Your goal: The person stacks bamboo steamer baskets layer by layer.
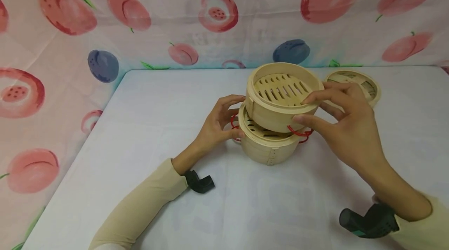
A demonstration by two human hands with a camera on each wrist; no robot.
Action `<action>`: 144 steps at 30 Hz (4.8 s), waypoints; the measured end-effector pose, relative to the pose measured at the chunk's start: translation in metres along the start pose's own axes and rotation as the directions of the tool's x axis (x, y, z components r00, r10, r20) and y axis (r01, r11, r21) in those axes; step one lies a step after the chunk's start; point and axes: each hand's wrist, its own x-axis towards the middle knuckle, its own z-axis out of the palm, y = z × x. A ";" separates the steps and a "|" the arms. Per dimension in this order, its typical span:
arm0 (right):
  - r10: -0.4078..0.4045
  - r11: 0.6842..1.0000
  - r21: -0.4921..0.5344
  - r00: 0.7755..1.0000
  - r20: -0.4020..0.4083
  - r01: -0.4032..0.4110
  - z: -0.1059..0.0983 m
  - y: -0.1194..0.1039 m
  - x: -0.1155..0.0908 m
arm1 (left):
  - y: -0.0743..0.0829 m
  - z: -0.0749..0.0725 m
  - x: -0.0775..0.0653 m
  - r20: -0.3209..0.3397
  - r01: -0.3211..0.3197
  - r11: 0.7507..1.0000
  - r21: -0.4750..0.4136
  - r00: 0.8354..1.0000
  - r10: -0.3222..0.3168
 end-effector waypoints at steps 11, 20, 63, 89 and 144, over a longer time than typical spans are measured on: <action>0.009 1.000 -0.007 1.000 0.002 -0.009 0.005 -0.004 -0.006 | -0.001 0.001 0.001 -0.021 -0.028 1.000 0.002 0.999 0.028; -0.009 1.000 -0.019 1.000 0.027 0.010 0.007 -0.009 -0.010 | 0.003 0.001 0.001 -0.033 0.005 1.000 -0.009 0.999 -0.006; -0.027 0.965 -0.243 0.956 0.293 0.102 0.003 -0.019 -0.014 | 0.005 -0.005 0.002 0.006 -0.018 0.999 0.032 1.000 0.018; -0.107 0.928 -0.274 0.885 0.453 0.253 -0.008 -0.010 -0.006 | 0.011 -0.007 0.004 0.030 -0.005 0.998 0.057 1.000 0.003; -0.129 0.930 -0.231 0.841 0.526 0.287 -0.031 0.006 0.012 | 0.023 -0.001 0.007 -0.056 -0.145 0.967 0.208 0.986 0.160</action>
